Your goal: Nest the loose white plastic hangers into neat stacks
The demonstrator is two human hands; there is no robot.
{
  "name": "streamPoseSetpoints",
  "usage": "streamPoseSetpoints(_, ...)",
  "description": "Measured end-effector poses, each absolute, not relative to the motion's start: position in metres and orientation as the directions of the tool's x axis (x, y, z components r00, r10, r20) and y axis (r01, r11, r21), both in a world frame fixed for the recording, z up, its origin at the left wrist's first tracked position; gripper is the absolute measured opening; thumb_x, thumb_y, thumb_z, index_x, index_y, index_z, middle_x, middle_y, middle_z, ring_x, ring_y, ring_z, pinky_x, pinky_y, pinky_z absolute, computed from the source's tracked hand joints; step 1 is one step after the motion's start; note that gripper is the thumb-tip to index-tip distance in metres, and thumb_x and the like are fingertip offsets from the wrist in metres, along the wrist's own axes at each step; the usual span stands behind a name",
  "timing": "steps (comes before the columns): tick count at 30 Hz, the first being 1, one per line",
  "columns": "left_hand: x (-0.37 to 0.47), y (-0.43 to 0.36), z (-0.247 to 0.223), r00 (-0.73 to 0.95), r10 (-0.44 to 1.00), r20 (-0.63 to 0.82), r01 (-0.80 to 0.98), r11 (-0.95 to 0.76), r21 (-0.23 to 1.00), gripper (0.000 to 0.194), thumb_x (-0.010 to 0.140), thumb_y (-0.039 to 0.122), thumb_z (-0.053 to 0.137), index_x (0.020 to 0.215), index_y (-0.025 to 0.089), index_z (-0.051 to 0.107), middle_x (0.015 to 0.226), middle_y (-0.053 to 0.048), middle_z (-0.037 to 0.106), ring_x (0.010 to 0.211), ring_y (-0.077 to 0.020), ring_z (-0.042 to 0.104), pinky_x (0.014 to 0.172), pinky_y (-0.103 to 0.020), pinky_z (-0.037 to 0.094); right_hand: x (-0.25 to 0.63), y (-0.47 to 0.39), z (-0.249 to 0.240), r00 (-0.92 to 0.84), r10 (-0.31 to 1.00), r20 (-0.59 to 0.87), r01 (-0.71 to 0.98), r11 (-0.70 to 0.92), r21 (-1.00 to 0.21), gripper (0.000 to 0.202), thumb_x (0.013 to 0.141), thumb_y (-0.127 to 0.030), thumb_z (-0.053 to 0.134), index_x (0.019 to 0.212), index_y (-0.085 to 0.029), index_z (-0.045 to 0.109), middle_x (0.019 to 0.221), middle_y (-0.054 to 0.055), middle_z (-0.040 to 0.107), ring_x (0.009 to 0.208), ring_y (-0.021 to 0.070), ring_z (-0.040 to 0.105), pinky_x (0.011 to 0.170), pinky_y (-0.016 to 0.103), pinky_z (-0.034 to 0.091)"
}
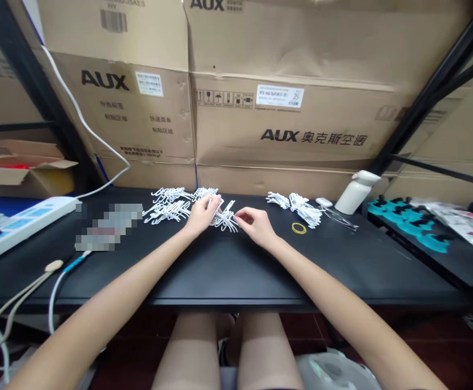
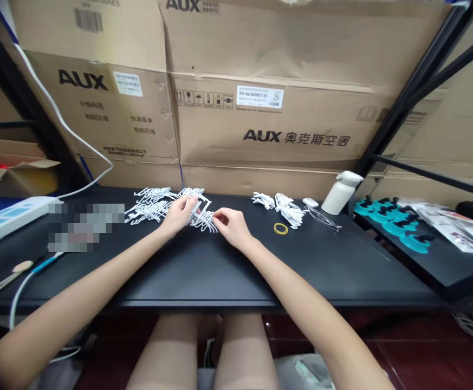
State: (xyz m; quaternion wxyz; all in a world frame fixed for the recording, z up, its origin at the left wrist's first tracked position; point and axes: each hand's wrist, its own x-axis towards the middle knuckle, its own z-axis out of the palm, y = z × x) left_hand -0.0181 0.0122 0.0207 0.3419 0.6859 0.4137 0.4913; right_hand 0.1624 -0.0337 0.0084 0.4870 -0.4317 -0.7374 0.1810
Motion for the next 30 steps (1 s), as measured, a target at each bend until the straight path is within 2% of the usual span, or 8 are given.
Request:
streamPoseSetpoints(14,-0.019,0.0176,0.018,0.115,0.899,0.423,0.184,-0.438,0.88,0.038,0.085,0.053,0.051,0.071,0.017,0.054,0.058,0.0,0.056,0.044,-0.0105,0.05,0.039,-0.02,0.039,0.163,-0.0347,0.0098,-0.097,0.702,0.705,0.525,0.638,-0.563,0.015,0.082,-0.027,0.056,0.074,-0.017,0.063,0.07,0.003,0.064,0.056,0.0121,0.054,0.056,0.024,0.045)
streamPoseSetpoints(25,-0.0172,0.0153,0.02,0.094,0.916,0.391,0.125,-0.4,0.908,0.039,0.085,0.054,0.049,0.072,0.017,0.052,0.058,0.0,0.056,0.043,-0.0124,0.054,0.034,-0.021,0.04,0.1613,-0.0344,0.0088,-0.066,0.651,0.757,0.538,0.662,-0.522,0.016,0.085,-0.026,0.054,0.075,-0.017,0.062,0.071,0.003,0.063,0.057,0.0123,0.055,0.058,0.025,0.046)
streamPoseSetpoints(30,-0.0164,0.0141,0.0186,0.125,0.908,0.401,0.11,-0.414,0.904,0.039,0.086,0.053,0.047,0.069,0.018,0.049,0.055,0.002,0.052,0.037,-0.0106,0.05,0.033,-0.021,0.037,0.1615,-0.0355,0.009,-0.089,0.661,0.745,0.529,0.665,-0.527,0.016,0.085,-0.026,0.054,0.075,-0.016,0.063,0.072,0.003,0.064,0.058,0.0126,0.055,0.058,0.025,0.046)
